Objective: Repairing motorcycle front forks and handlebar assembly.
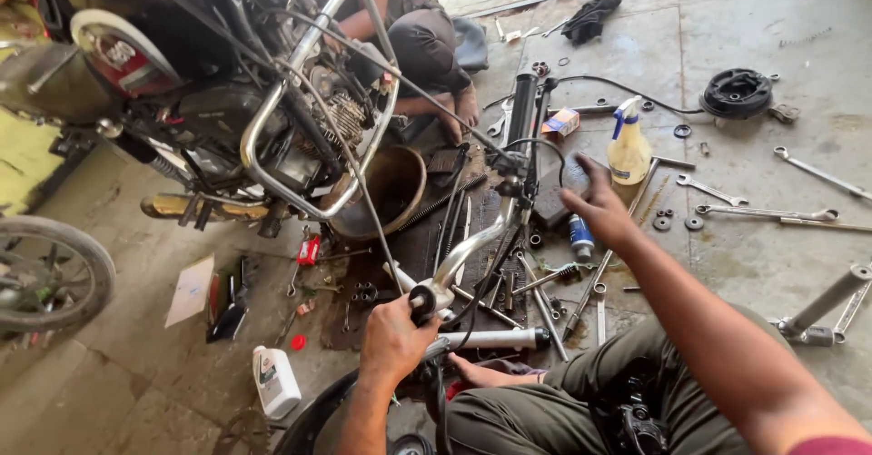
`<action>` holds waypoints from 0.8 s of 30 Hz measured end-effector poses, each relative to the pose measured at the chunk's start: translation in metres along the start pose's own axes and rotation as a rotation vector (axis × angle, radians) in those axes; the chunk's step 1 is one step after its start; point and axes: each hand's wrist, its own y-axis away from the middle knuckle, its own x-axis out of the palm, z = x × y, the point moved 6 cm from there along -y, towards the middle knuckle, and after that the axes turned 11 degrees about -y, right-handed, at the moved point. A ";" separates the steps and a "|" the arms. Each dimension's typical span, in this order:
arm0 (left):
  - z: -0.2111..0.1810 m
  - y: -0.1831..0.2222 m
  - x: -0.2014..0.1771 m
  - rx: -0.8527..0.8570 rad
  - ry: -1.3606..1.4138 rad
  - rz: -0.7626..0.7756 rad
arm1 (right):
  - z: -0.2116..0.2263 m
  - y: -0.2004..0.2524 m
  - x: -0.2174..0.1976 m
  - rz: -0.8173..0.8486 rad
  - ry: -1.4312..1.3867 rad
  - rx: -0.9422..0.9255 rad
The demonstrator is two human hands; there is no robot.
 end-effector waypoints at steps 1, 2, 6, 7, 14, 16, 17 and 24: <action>0.000 0.000 -0.002 0.010 0.004 -0.005 | 0.002 -0.010 0.012 0.085 -0.025 0.015; 0.002 0.000 -0.002 0.013 -0.001 -0.008 | -0.008 -0.022 0.007 0.083 -0.030 0.011; 0.016 0.003 -0.006 -0.062 -0.044 0.033 | -0.009 -0.041 -0.011 0.123 0.053 0.183; 0.019 0.004 -0.008 -0.065 -0.061 0.032 | 0.000 -0.037 -0.021 0.094 0.155 0.254; 0.064 0.004 -0.010 0.045 -0.090 0.073 | 0.185 -0.071 -0.043 0.179 0.905 -0.216; 0.056 0.002 -0.022 0.168 -0.081 0.015 | 0.266 -0.077 0.035 0.222 1.714 -0.515; 0.053 0.003 -0.024 0.173 -0.081 0.012 | 0.260 -0.102 0.049 0.217 1.716 -0.517; 0.051 0.012 -0.019 0.195 0.103 0.009 | 0.216 -0.151 0.156 0.303 1.579 -1.083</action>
